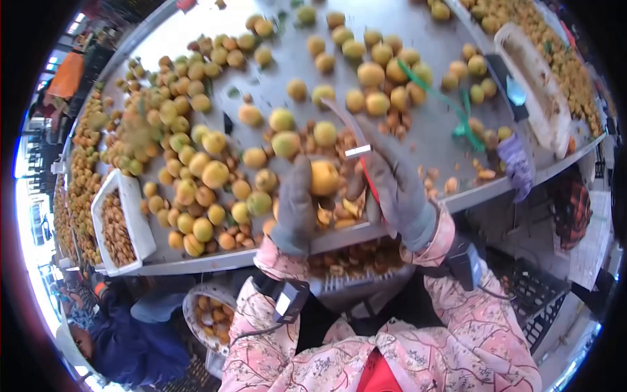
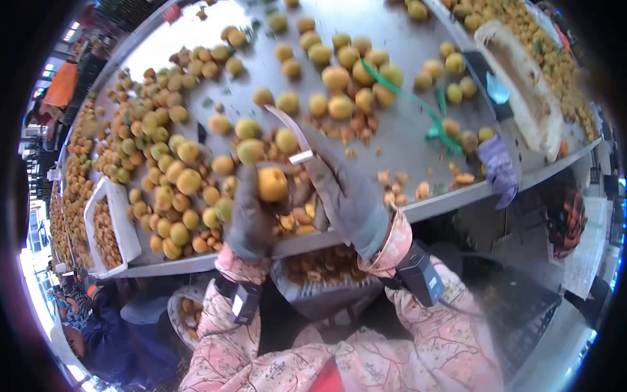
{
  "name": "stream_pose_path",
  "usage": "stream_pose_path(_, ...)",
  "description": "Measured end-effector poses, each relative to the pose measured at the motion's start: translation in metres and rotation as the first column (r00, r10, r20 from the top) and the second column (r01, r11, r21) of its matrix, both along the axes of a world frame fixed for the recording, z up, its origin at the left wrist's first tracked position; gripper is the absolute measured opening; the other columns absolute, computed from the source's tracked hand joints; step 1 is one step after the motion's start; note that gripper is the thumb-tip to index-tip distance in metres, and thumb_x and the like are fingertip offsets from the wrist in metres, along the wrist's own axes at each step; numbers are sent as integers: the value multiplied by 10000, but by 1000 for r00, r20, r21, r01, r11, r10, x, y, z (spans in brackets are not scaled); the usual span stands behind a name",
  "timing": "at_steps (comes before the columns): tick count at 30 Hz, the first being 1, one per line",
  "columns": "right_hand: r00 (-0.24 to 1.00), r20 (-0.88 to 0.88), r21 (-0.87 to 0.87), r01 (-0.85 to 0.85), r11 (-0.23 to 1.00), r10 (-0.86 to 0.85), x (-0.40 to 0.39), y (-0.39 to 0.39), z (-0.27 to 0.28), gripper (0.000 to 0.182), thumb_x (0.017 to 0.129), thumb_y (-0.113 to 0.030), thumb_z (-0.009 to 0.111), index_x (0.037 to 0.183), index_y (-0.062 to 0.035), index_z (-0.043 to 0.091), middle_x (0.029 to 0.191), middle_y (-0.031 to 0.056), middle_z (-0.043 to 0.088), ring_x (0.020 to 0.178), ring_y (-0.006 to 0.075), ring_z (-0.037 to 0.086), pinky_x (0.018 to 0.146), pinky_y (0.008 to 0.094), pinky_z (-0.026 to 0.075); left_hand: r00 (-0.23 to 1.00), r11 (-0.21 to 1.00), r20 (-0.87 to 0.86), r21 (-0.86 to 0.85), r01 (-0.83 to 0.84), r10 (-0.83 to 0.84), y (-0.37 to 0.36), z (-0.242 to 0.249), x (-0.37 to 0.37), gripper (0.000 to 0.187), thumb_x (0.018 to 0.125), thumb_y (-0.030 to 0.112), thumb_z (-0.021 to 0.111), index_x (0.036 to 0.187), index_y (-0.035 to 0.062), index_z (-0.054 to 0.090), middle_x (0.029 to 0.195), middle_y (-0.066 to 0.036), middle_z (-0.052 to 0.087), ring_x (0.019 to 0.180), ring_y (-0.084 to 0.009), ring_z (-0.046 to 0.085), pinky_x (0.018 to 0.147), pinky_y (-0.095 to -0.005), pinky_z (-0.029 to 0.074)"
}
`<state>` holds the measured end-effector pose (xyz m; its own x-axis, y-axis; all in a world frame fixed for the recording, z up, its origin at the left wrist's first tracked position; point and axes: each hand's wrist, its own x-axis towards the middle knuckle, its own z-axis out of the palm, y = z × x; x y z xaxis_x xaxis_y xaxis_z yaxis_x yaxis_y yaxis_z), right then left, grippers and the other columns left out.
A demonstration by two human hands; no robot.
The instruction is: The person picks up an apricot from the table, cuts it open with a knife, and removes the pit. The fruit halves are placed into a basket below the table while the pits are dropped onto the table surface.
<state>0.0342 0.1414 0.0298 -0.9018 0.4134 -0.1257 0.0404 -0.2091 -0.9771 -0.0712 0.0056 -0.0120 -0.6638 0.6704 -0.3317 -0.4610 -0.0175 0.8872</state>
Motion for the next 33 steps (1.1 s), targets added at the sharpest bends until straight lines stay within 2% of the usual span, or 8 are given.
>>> stream_pose_path(13, 996, 58, 73, -70, 995, 66, 6, -9, 6, 418, 969, -146, 461, 1379, -88, 405, 688, 15, 597, 590, 46, 544, 549, 212, 445, 999, 999, -45, 41, 26, -24, -1, 5, 5, 465, 982, 418, 314, 1035, 17, 544, 816, -67, 603, 593, -113, 538, 528, -220, 439)
stream_pose_path(17, 999, 15, 347, -44, 937, 41, 6, -12, 1, 424, 942, -130, 511, 1349, -47, 429, 1056, 147, 627, 897, 151, 616, 760, 277, 489, 982, 995, -169, -45, -94, 85, -4, -7, 9, 380, 962, 297, 363, 942, -2, 597, 909, -124, 575, 853, -244, 562, 783, -347, 442)
stream_pose_path(19, 997, 53, 222, -63, 973, 53, 2, -13, 8, 417, 955, -148, 491, 1357, -61, 423, 1038, 119, 642, 883, 138, 617, 752, 259, 487, 912, 996, -408, -53, -67, 40, -6, -15, 6, 326, 951, 249, 398, 934, -11, 595, 908, -118, 568, 836, -233, 550, 768, -330, 443)
stream_pose_path(20, 990, 113, 26, -84, 996, 80, 4, -14, -2, 424, 975, -183, 455, 1382, -83, 395, 917, 42, 644, 679, 83, 598, 585, 208, 471, 632, 991, -773, -38, -124, 49, -2, -17, 5, 313, 946, 243, 416, 920, -14, 591, 892, -109, 571, 825, -215, 549, 757, -315, 443)
stream_pose_path(21, 994, 67, 58, -84, 995, 80, 2, -15, -2, 424, 975, -183, 455, 1382, -83, 395, 917, 42, 644, 679, 83, 598, 585, 208, 471, 896, 995, -439, -43, -90, 62, 0, -3, 6, 328, 951, 278, 428, 922, -7, 587, 856, -82, 572, 781, -189, 545, 722, -297, 446)
stream_pose_path(23, 994, -17, -183, -110, 977, 109, 2, -16, -1, 434, 989, -209, 421, 1405, -104, 359, 810, -18, 606, 514, 20, 501, 443, 160, 379, 920, 998, -390, -16, -56, 46, -2, -4, 5, 354, 955, 330, 435, 943, 10, 585, 836, -51, 573, 747, -142, 534, 683, -267, 445)
stream_pose_path(27, 991, -60, -188, -129, 974, 120, 5, -16, -3, 443, 991, -210, 415, 1414, -104, 339, 731, -8, 600, 473, 18, 472, 402, 169, 359, 941, 1000, -338, 4, -26, 26, -3, 3, 6, 379, 956, 378, 424, 954, 34, 582, 804, -30, 575, 665, -98, 524, 594, -224, 430)
stream_pose_path(33, 967, 69, -34, -244, 969, 246, 4, -7, 7, 439, 999, -182, 381, 1427, -116, 313, 632, -21, 582, 423, 18, 427, 398, 171, 351, 982, 994, 181, 100, 34, -52, -7, -7, 4, 496, 945, 496, 404, 965, 38, 593, 636, -9, 543, 489, -81, 473, 443, -205, 358)
